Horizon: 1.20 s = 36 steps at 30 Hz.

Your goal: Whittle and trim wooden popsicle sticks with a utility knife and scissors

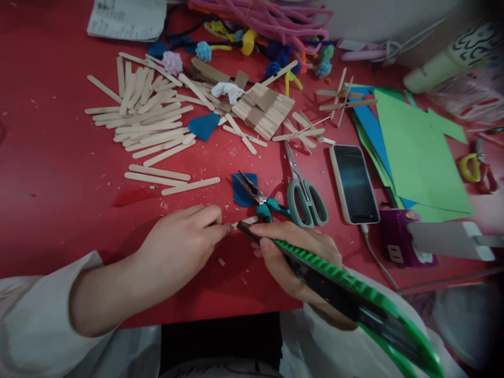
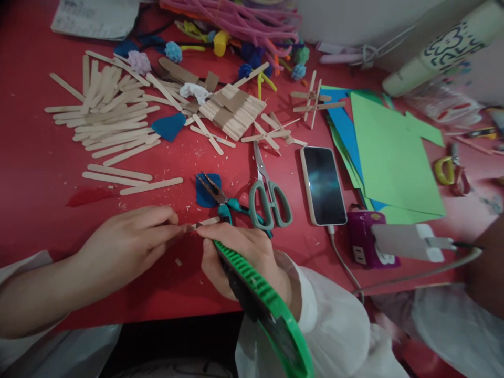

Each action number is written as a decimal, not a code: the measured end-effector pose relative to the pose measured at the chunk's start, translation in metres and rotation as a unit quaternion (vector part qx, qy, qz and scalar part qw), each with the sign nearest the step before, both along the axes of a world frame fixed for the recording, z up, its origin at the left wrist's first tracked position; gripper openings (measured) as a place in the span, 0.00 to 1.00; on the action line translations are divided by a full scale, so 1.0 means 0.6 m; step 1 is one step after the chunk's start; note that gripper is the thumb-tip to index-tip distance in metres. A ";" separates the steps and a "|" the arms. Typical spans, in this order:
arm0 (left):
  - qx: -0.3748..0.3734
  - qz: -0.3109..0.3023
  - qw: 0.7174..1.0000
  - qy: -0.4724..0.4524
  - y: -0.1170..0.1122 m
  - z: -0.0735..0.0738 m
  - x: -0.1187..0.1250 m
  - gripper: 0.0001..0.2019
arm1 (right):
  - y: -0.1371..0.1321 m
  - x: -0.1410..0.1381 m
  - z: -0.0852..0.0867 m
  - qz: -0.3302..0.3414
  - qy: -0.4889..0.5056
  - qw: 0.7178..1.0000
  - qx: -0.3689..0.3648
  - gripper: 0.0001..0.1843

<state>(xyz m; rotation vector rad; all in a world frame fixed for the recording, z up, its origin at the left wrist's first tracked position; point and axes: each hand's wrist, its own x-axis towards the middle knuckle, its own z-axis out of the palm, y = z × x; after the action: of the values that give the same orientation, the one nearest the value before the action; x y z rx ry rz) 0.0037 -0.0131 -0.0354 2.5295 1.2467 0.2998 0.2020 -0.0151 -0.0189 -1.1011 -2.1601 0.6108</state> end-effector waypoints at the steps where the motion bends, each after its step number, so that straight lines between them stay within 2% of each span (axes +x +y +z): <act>1: 0.000 0.001 1.000 0.001 0.000 0.000 0.000 0.14 | 0.000 0.000 0.000 0.001 0.000 1.000 0.001 0.09; 5: -0.001 0.002 1.000 -0.005 0.001 0.002 0.000 0.15 | -0.002 -0.001 0.002 0.008 0.000 1.000 0.000 0.09; 15: -0.018 0.003 1.000 -0.020 0.002 0.002 -0.001 0.19 | 0.000 -0.004 -0.003 0.075 0.019 0.997 0.016 0.10; 21: -0.038 -0.001 0.999 0.010 0.002 0.004 0.000 0.18 | 0.001 -0.003 -0.002 0.059 0.017 0.998 -0.028 0.12; 24: -0.028 0.014 0.999 0.005 0.000 0.003 0.000 0.12 | -0.003 0.000 0.000 -0.017 0.052 0.993 -0.106 0.08; 26: -0.010 0.026 1.000 -0.002 -0.001 0.003 -0.001 0.09 | -0.004 0.003 -0.002 -0.072 0.114 0.974 -0.179 0.06; 28: -0.007 0.039 0.999 -0.020 0.000 0.005 -0.003 0.07 | -0.002 0.007 -0.004 -0.092 0.212 0.944 -0.234 0.06; 30: -0.031 0.065 0.996 -0.055 0.003 0.009 -0.004 0.08 | 0.004 0.010 -0.008 -0.078 0.309 0.910 -0.265 0.08; 32: -0.077 0.099 0.987 -0.097 0.007 0.014 -0.004 0.12 | 0.009 0.012 -0.010 -0.047 0.368 0.883 -0.287 0.08; 34: -0.138 0.125 0.971 -0.147 0.011 0.019 -0.003 0.15 | 0.011 0.012 -0.010 -0.024 0.391 0.870 -0.300 0.09; 36: -0.198 0.136 0.950 -0.200 0.012 0.024 -0.001 0.13 | 0.010 0.012 -0.008 -0.009 0.389 0.869 -0.306 0.11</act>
<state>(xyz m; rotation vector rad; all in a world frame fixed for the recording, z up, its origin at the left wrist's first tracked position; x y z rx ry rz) 0.0030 -0.0060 -0.0209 1.8478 1.3276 0.5336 0.2090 -0.0093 -0.0238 -0.9237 -1.2650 1.5012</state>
